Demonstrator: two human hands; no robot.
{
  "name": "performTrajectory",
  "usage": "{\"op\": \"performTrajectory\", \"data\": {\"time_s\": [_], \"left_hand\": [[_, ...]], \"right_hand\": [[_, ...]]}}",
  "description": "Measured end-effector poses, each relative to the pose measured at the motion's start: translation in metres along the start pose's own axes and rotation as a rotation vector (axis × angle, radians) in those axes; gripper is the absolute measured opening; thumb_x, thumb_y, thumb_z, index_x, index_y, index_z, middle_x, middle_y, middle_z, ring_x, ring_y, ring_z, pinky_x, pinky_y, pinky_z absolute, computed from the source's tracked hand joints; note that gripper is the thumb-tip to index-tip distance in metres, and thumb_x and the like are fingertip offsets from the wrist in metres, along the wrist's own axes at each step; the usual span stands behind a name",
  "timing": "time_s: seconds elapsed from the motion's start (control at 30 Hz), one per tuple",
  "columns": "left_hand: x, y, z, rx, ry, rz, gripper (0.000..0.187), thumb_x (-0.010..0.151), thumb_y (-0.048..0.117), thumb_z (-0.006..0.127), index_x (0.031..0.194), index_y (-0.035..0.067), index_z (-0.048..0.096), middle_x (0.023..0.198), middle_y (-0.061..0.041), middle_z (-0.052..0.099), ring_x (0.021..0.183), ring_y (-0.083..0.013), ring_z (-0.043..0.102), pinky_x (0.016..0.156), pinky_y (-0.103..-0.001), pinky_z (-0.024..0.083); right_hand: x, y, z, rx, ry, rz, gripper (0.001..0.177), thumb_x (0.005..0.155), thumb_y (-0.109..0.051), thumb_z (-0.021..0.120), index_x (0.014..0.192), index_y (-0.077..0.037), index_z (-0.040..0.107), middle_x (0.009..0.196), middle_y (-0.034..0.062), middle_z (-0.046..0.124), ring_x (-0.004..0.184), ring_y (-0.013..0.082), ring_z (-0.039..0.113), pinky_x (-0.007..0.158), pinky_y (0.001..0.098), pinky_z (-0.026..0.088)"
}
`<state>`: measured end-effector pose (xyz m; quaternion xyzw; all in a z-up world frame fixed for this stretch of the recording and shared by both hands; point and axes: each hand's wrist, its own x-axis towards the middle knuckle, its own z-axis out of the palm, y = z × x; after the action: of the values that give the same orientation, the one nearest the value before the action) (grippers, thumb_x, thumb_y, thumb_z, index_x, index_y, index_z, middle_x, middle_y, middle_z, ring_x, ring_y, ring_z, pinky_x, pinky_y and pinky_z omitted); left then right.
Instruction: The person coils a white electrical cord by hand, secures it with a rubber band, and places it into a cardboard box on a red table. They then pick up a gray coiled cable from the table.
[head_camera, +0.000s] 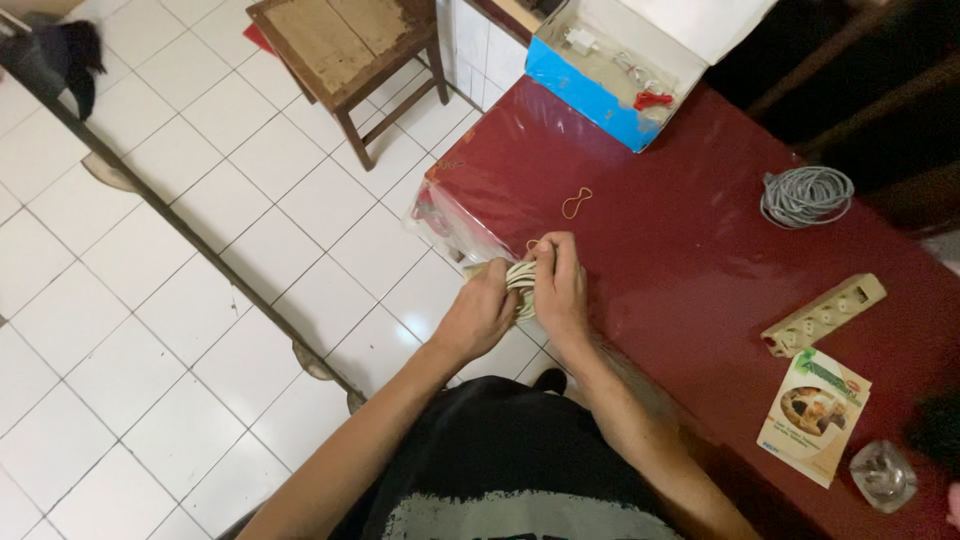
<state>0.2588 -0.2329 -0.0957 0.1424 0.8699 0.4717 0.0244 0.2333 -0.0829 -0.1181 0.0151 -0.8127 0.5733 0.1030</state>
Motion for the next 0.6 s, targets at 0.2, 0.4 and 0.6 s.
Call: {"op": "performTrajectory", "data": {"time_s": [0.2, 0.4, 0.6], "left_hand": [[0.009, 0.025, -0.014, 0.082, -0.123, 0.083, 0.035, 0.092, 0.004, 0.056, 0.124, -0.005, 0.044, 0.144, -0.030, 0.042, 0.105, -0.0487, 0.062, 0.089, -0.052, 0.051], [0.011, 0.042, -0.004, 0.020, -0.187, 0.078, 0.045, 0.088, 0.002, 0.055, 0.131, -0.005, 0.041, 0.154, -0.029, 0.033, 0.117, -0.0481, 0.058, 0.097, -0.051, 0.050], [0.009, 0.037, 0.013, -0.055, -0.255, 0.061, 0.034, 0.091, 0.004, 0.058, 0.123, -0.001, 0.049, 0.124, -0.020, 0.052, 0.113, -0.0372, 0.062, 0.097, -0.046, 0.050]], "right_hand": [[0.029, 0.018, -0.033, 0.156, -0.014, 0.073, 0.019, 0.104, -0.020, 0.060, 0.104, -0.002, 0.065, 0.096, 0.0023, 0.071, 0.092, 0.0114, 0.066, 0.083, 0.0286, 0.053], [0.039, 0.007, -0.065, 0.194, -0.500, 0.250, 0.018, 0.098, -0.019, 0.066, 0.102, -0.002, 0.073, 0.093, 0.0010, 0.074, 0.088, 0.0068, 0.064, 0.079, 0.0252, 0.053], [0.039, 0.007, -0.081, 0.214, -0.625, 0.332, 0.018, 0.097, -0.018, 0.067, 0.102, -0.002, 0.074, 0.090, 0.0002, 0.071, 0.084, 0.0068, 0.063, 0.074, 0.0241, 0.052]]}}
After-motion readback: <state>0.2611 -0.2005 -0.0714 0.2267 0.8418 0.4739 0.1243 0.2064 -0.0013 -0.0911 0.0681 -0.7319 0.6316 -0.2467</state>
